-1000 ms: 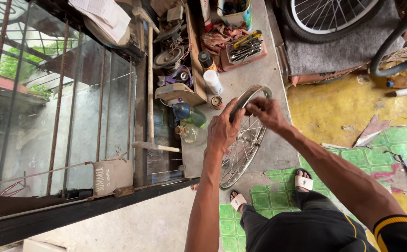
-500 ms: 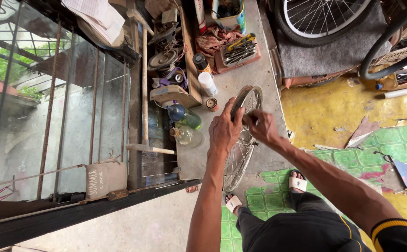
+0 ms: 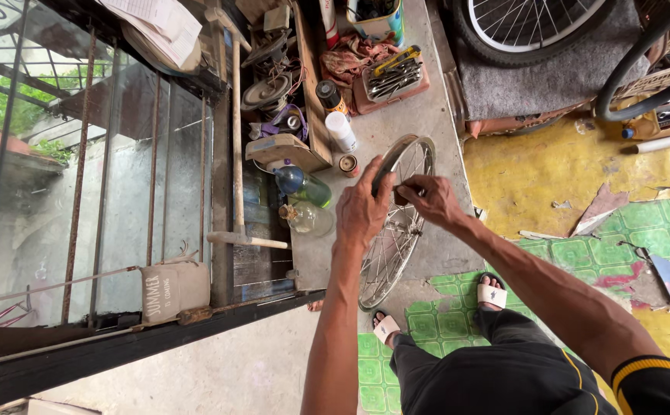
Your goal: The person works on a bicycle wheel laid on a workbench, holding the rim with one hand while manipulating the hub and spokes with the other, at one point using a small hand tool on the wheel. They rotate and reposition the wheel on the bench as they continue working around it.
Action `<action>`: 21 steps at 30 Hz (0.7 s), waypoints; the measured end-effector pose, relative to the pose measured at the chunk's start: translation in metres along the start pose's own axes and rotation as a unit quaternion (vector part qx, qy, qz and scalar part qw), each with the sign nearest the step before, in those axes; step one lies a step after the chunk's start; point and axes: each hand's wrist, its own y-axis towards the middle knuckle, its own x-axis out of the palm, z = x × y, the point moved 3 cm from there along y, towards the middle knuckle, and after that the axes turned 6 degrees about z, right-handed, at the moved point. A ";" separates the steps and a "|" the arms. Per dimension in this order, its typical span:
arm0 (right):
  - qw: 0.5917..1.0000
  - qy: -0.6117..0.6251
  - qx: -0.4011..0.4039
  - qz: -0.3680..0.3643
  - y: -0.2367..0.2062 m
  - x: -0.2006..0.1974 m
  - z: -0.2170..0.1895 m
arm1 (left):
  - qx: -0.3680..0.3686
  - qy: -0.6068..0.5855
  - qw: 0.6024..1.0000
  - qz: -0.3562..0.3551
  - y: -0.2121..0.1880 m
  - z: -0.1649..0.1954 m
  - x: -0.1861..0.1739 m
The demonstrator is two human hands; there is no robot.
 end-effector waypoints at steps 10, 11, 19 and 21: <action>0.992 0.014 -0.073 0.106 -0.012 0.006 -0.030 | 0.026 -0.021 0.999 0.028 -0.006 -0.004 -0.008; 0.988 0.007 -0.089 0.122 -0.012 0.007 -0.032 | 0.031 -0.029 0.999 0.029 -0.006 -0.005 -0.008; 0.997 0.030 -0.031 0.061 0.005 0.019 -0.007 | 0.048 -0.049 0.996 0.050 -0.011 -0.009 -0.008; 0.997 0.038 -0.058 0.029 -0.014 0.024 -0.001 | 0.033 -0.057 0.997 0.044 -0.010 -0.010 -0.012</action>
